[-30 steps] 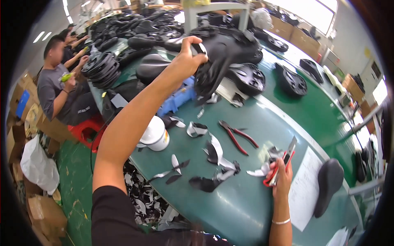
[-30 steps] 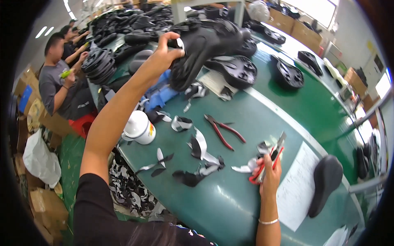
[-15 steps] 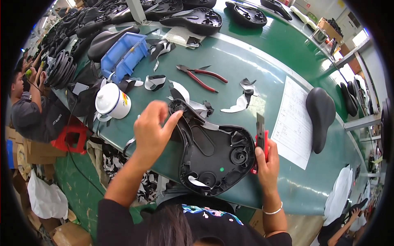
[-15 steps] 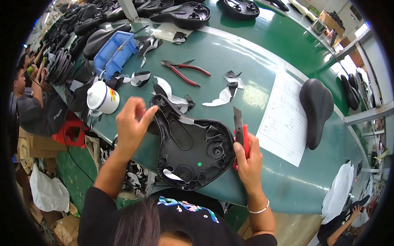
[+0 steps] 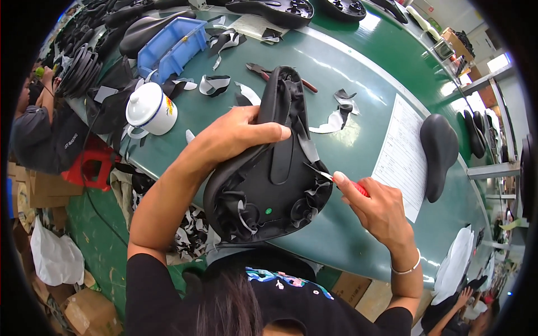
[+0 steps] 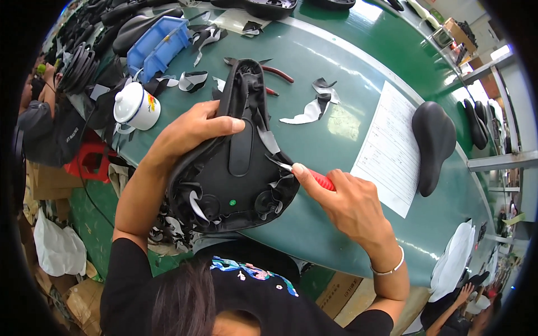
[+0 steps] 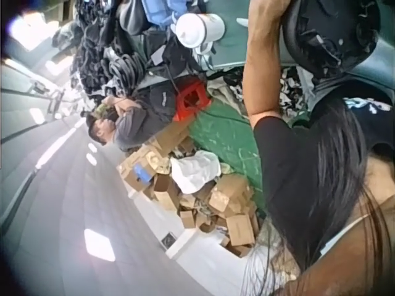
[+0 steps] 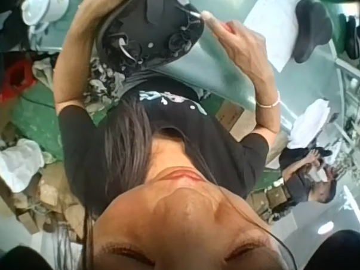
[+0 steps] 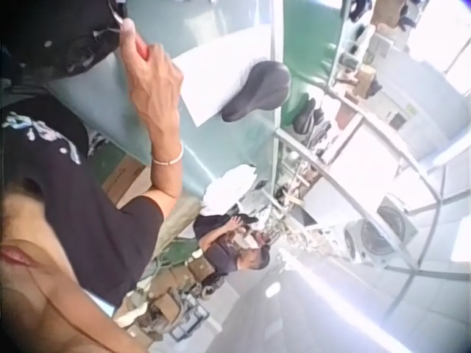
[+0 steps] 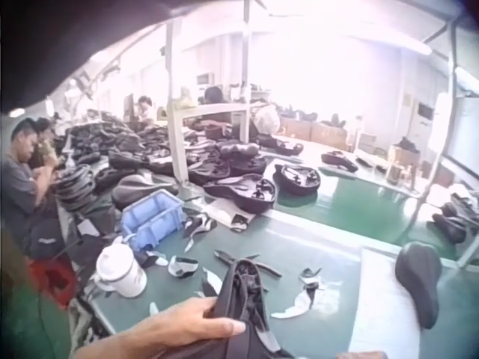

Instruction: Trimming excess fabric/leather from the underside of bike seats using a utility knife.

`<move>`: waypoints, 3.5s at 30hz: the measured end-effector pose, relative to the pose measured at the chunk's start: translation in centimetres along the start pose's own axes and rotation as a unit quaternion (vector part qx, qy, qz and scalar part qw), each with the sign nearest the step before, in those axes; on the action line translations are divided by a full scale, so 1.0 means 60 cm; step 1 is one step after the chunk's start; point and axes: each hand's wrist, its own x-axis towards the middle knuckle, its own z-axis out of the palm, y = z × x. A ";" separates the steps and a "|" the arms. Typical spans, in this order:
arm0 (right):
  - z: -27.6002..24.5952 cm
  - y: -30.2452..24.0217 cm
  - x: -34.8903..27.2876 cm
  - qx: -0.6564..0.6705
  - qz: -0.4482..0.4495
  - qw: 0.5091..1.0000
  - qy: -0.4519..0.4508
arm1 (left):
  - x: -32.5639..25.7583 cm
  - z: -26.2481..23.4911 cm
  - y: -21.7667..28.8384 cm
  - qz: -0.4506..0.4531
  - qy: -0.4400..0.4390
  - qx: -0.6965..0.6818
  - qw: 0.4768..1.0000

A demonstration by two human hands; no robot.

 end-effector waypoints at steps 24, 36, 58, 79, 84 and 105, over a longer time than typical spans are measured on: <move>0.062 -0.071 0.049 0.399 0.252 0.862 0.185 | -0.106 0.010 -0.149 0.094 0.306 0.035 0.947; 0.018 -0.054 -0.007 0.354 0.201 0.908 0.101 | -0.033 0.106 -0.093 0.369 0.071 0.474 0.796; 0.026 -0.134 -0.068 0.106 0.259 0.958 0.053 | -0.038 0.088 -0.034 0.396 0.140 0.167 0.892; 0.016 -0.198 -0.033 0.089 0.293 0.951 -0.039 | 0.005 0.046 -0.035 0.331 -0.059 -0.587 0.737; -0.003 -0.116 -0.002 -0.007 0.262 0.965 -0.028 | -0.008 0.048 -0.025 0.398 0.085 0.470 0.783; -0.067 -0.030 0.059 0.021 0.036 0.984 -0.172 | -0.084 0.016 -0.094 0.297 -0.096 -0.161 0.936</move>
